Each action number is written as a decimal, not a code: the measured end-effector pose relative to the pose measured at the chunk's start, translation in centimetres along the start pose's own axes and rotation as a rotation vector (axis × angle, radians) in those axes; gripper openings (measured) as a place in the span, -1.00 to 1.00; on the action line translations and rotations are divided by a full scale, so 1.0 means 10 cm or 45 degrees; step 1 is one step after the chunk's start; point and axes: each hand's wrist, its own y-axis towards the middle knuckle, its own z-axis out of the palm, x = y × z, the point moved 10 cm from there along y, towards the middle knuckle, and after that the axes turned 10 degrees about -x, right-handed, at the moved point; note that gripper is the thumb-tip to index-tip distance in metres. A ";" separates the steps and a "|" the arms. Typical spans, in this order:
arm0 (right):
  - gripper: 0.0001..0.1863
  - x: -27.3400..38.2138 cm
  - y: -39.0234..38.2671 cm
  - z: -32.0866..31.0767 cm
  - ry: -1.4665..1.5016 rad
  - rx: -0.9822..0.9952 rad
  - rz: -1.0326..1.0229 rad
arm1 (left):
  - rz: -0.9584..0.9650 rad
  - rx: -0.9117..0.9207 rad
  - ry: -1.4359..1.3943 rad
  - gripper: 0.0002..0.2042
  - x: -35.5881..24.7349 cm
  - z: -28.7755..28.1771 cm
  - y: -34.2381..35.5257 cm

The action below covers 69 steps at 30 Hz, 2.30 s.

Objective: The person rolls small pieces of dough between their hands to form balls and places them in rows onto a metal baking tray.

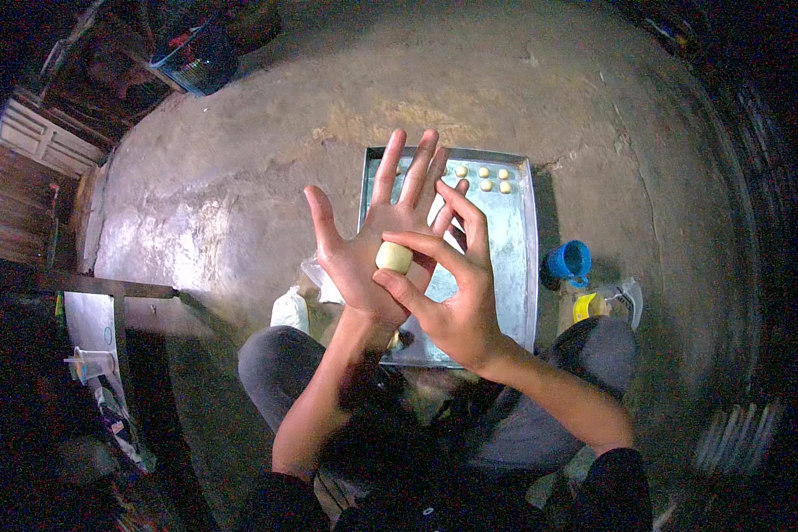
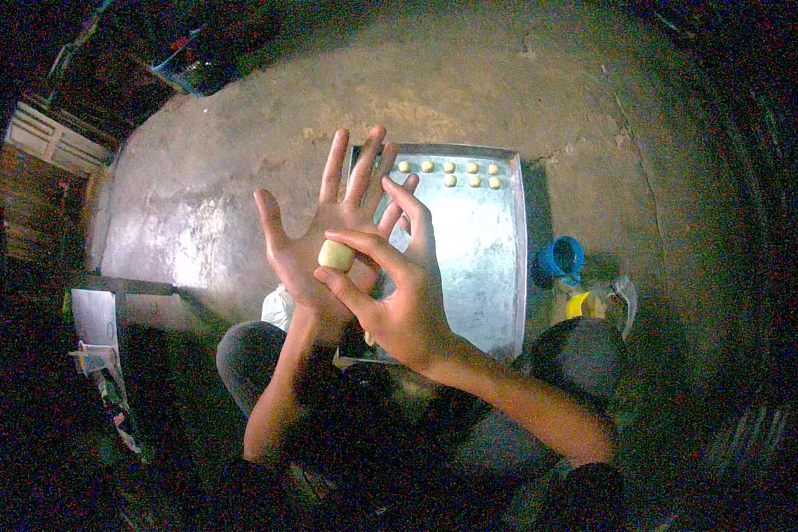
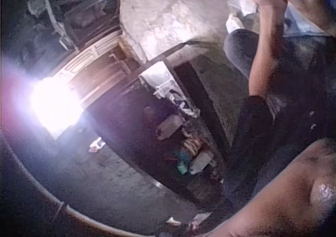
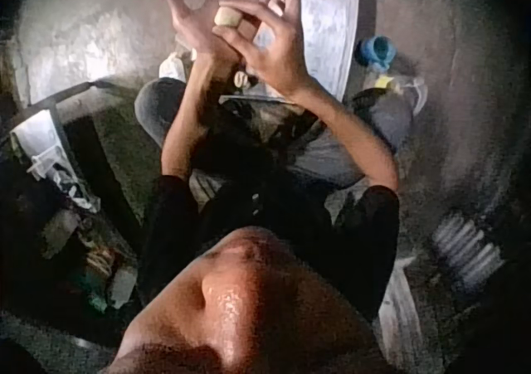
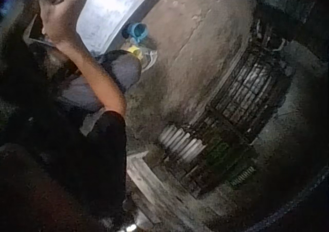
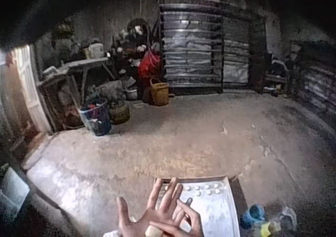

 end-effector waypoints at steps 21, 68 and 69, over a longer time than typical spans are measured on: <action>-0.53 0.38 0.36 -0.27 -0.167 0.691 -0.403 | -0.872 -0.025 -0.386 0.16 0.54 0.19 -0.43; -0.68 0.26 0.27 -0.15 -0.083 0.818 -0.374 | -0.888 -0.123 -0.084 0.17 0.65 0.02 -0.38; -0.68 0.25 0.27 -0.15 -0.078 0.821 -0.368 | -0.922 -0.037 -0.273 0.17 0.64 0.10 -0.39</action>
